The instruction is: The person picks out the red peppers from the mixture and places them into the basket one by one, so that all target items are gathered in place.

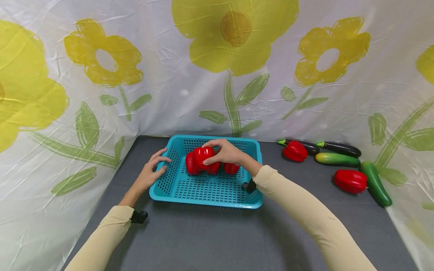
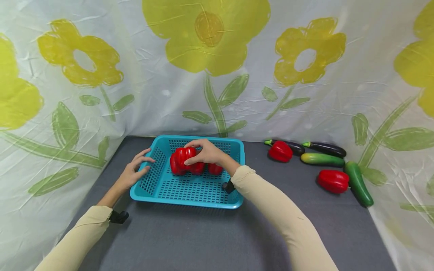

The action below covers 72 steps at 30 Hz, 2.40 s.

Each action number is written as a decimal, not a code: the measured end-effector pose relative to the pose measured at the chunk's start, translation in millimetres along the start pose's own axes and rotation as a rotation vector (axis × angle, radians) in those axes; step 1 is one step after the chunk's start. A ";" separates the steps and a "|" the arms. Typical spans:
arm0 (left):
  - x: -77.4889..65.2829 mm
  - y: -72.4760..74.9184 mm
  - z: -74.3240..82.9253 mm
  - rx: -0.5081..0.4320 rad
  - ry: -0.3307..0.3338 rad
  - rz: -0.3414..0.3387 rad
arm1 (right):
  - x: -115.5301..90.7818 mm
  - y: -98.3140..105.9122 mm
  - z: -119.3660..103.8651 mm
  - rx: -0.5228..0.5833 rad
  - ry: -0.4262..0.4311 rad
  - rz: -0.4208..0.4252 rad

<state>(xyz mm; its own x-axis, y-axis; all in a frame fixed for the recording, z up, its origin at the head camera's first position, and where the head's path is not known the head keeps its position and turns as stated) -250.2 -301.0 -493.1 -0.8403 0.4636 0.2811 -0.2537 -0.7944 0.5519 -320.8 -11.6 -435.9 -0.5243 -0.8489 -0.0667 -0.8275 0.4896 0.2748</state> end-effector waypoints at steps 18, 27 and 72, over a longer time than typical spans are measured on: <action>-0.8 0.5 -0.4 0.019 0.012 -0.003 | 19.9 -30.2 5.2 -0.119 -0.026 -0.128; -1.8 0.7 -1.4 0.018 0.020 0.000 | 22.0 -39.6 2.9 -0.154 -0.021 -0.143; 0.0 -1.4 4.1 0.017 0.029 0.011 | 14.9 -68.3 26.7 -0.066 -0.138 -0.132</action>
<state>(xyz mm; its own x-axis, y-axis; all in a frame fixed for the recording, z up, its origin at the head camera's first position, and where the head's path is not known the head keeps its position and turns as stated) -247.9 -298.3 -490.6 -0.8568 0.4427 0.2644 -0.2362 -0.7928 0.5619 -277.5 -52.4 -481.3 -0.4382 -0.8672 -0.2363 -0.8785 0.3576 0.3169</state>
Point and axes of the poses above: each hand's wrist, its own x-axis towards the middle knuckle, its own y-axis out of the back of the hand, z = x × y, the point moved 5 cm from there along x, towards the middle knuckle, and after that the axes turned 13 degrees about -z, right-handed, at the moved point
